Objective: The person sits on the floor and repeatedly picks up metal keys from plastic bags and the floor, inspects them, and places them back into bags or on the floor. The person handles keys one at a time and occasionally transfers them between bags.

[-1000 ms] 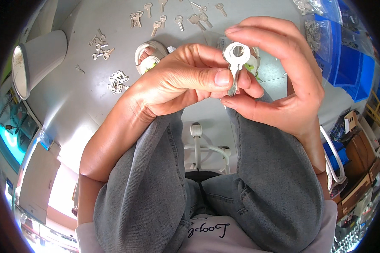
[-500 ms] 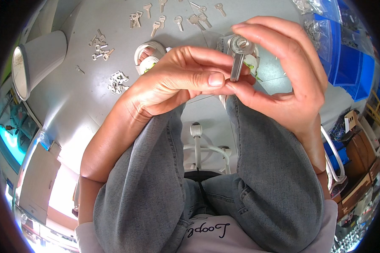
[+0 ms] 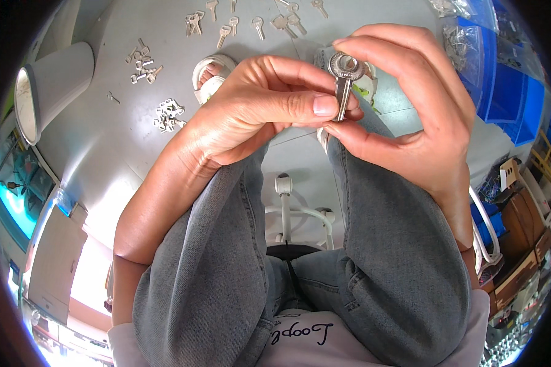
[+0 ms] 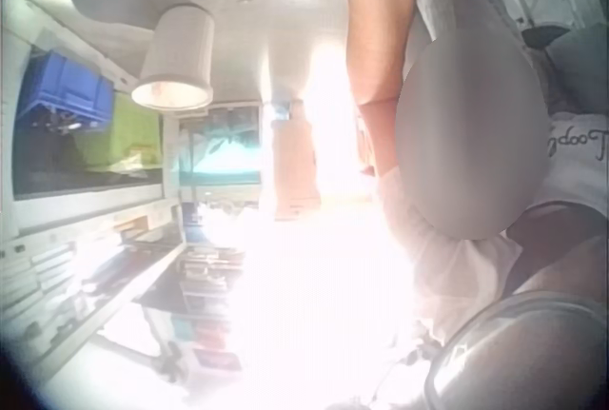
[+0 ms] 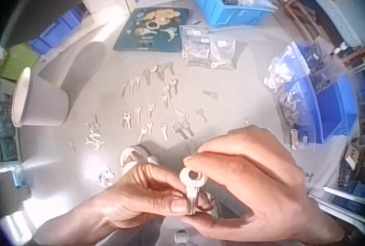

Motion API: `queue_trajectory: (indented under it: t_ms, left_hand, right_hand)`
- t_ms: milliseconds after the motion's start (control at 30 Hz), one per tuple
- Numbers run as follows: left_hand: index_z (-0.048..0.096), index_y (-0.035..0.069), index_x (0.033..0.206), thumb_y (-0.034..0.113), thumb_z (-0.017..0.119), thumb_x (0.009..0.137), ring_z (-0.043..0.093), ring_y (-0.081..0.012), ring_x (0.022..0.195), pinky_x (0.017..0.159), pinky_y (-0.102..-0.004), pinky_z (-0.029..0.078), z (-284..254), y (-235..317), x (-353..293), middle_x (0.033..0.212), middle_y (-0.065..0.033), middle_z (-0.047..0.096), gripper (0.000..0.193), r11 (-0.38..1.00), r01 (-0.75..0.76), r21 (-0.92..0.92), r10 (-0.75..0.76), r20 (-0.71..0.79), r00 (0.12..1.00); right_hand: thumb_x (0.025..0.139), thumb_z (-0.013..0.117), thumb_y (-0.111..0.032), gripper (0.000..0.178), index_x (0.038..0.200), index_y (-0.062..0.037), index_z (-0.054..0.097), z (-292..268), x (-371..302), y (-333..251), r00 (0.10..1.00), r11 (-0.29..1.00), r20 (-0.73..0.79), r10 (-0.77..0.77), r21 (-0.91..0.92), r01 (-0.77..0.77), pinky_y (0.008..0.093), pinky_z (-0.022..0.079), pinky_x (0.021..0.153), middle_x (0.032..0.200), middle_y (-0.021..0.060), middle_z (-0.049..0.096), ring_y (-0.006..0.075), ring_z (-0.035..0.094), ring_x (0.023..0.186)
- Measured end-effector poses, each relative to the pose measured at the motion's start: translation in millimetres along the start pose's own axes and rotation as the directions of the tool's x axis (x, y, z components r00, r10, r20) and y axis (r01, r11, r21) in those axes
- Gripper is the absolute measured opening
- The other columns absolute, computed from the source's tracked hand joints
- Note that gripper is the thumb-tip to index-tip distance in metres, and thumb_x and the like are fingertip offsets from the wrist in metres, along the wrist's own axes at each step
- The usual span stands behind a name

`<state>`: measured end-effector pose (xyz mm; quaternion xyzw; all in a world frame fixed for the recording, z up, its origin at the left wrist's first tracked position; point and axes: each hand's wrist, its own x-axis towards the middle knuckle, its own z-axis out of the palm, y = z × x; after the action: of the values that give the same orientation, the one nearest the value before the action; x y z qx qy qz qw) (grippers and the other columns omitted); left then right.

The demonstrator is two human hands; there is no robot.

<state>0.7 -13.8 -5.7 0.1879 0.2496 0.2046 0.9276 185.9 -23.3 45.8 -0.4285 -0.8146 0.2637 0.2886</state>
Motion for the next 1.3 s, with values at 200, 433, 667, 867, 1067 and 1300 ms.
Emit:
queue_trajectory:
  t_ms: [200,433,667,867,1067,1300]
  left_hand:
    - [0.063,0.001,0.094,0.012,0.061,0.080,0.060,-0.0157,0.084,0.079,-0.0270,0.045,-22,12,-8,0.089,-0.0111,0.064,0.017,0.686,0.026,0.727,0.307,-0.321,0.896]
    - [0.064,0.010,0.090,0.011,0.063,0.075,0.058,-0.0184,0.066,0.061,-0.0275,0.045,-63,-22,-18,0.077,-0.0047,0.058,0.015,0.076,0.149,0.986,0.534,-0.167,0.829]
    - [0.064,0.017,0.095,0.022,0.060,0.077,0.055,-0.0246,0.075,0.067,-0.0341,0.045,-62,-34,-16,0.076,-0.0024,0.057,0.019,-0.284,0.247,0.926,0.370,-0.132,0.920]
    - [0.061,0.011,0.088,0.023,0.059,0.078,0.056,-0.0254,0.075,0.068,-0.0360,0.045,-74,-38,-16,0.075,-0.0042,0.058,0.016,-0.285,0.235,0.929,0.430,-0.095,0.898]
    - [0.055,0.008,0.091,0.023,0.062,0.076,0.059,-0.0268,0.071,0.062,-0.0363,0.047,-71,-37,-20,0.075,-0.0091,0.060,0.022,-0.169,0.487,0.857,0.455,-0.371,0.810]
    - [0.056,0.005,0.097,0.005,0.059,0.072,0.057,-0.0188,0.062,0.063,-0.0303,0.046,-98,-44,-43,0.070,-0.0102,0.058,0.025,0.128,0.400,0.907,0.364,-0.419,0.832]
  right_hand:
    - [0.055,0.074,-0.002,0.049,0.102,-0.0017,0.059,-9,-21,19,0.978,0.976,-0.047,0.204,-0.069,-0.207,0.0297,0.045,0.079,0.101,0.0110,0.058,0.0203,0.057,0.090]
    - [0.063,0.072,-0.018,0.046,0.105,-0.0092,0.056,19,-69,40,0.850,0.853,0.097,0.518,-0.136,-0.504,0.0312,0.048,0.070,0.091,0.0077,0.062,0.0226,0.061,0.077]
    - [0.062,0.070,-0.019,0.040,0.096,-0.0056,0.054,52,-69,63,0.823,0.869,0.338,0.457,-0.367,-0.332,0.0378,0.047,0.054,0.067,0.0131,0.058,0.0281,0.060,0.061]
    - [0.061,0.071,-0.020,0.036,0.088,-0.0023,0.055,65,-68,75,0.823,0.873,0.383,0.421,-0.419,-0.251,0.0389,0.047,0.054,0.063,0.0155,0.057,0.0305,0.060,0.061]
    - [0.064,0.069,-0.020,0.037,0.092,-0.0021,0.055,68,-60,73,0.738,0.825,0.416,0.532,-0.451,-0.341,0.0389,0.047,0.062,0.069,0.0152,0.060,0.0321,0.060,0.067]
    - [0.065,0.067,-0.018,0.039,0.096,-0.0003,0.053,73,-64,73,0.713,0.816,0.418,0.562,-0.419,-0.398,0.0400,0.047,0.069,0.089,0.0166,0.059,0.0334,0.058,0.079]
